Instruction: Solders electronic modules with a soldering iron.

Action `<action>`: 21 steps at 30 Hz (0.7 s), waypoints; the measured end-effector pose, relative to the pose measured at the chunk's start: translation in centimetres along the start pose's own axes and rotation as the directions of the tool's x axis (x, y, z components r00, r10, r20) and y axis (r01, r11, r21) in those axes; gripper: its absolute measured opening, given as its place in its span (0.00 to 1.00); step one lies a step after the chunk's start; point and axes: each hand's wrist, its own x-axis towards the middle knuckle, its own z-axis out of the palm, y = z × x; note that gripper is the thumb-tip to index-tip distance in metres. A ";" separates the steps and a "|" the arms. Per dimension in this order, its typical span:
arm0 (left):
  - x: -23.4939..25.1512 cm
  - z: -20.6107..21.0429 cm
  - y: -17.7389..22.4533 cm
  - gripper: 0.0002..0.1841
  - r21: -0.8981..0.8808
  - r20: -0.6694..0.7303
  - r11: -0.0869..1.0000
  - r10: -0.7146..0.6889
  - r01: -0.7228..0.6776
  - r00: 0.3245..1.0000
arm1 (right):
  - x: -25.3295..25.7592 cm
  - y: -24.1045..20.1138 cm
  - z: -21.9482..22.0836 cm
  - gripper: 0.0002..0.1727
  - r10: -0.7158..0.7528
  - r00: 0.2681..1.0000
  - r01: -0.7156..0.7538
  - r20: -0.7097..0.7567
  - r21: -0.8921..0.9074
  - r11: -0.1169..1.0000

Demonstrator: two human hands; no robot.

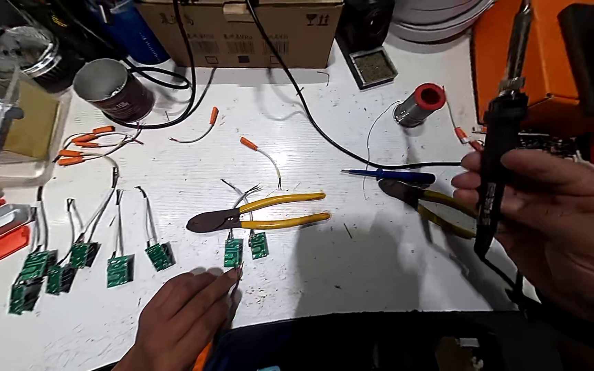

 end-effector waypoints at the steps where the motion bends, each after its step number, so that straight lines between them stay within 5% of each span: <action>1: 0.0 0.0 0.0 0.04 -0.004 0.003 1.000 -0.005 0.005 1.000 | -0.6 -0.1 -0.3 0.21 -0.008 1.000 0.008 0.016 -0.002 1.000; 8: 0.2 -0.3 -0.1 0.04 0.005 0.039 1.000 0.000 -0.001 0.999 | -2.6 1.0 -0.4 0.14 -0.137 0.978 0.152 0.160 -0.086 0.985; 15: 0.2 -0.4 -0.1 0.03 -0.007 0.067 1.000 -0.008 0.008 0.998 | -2.5 2.9 0.8 0.14 -0.069 0.973 0.114 0.221 -0.196 0.974; 17: 0.1 -0.4 -0.1 0.03 -0.003 0.065 1.000 -0.007 0.007 0.998 | -3.0 3.6 1.3 0.08 -0.080 0.985 0.145 0.154 -0.476 0.867; 21: 0.1 -0.4 0.0 0.03 0.000 0.071 1.000 -0.011 0.011 0.997 | -5.0 4.8 1.6 0.16 -0.141 0.979 0.197 0.146 -0.845 0.496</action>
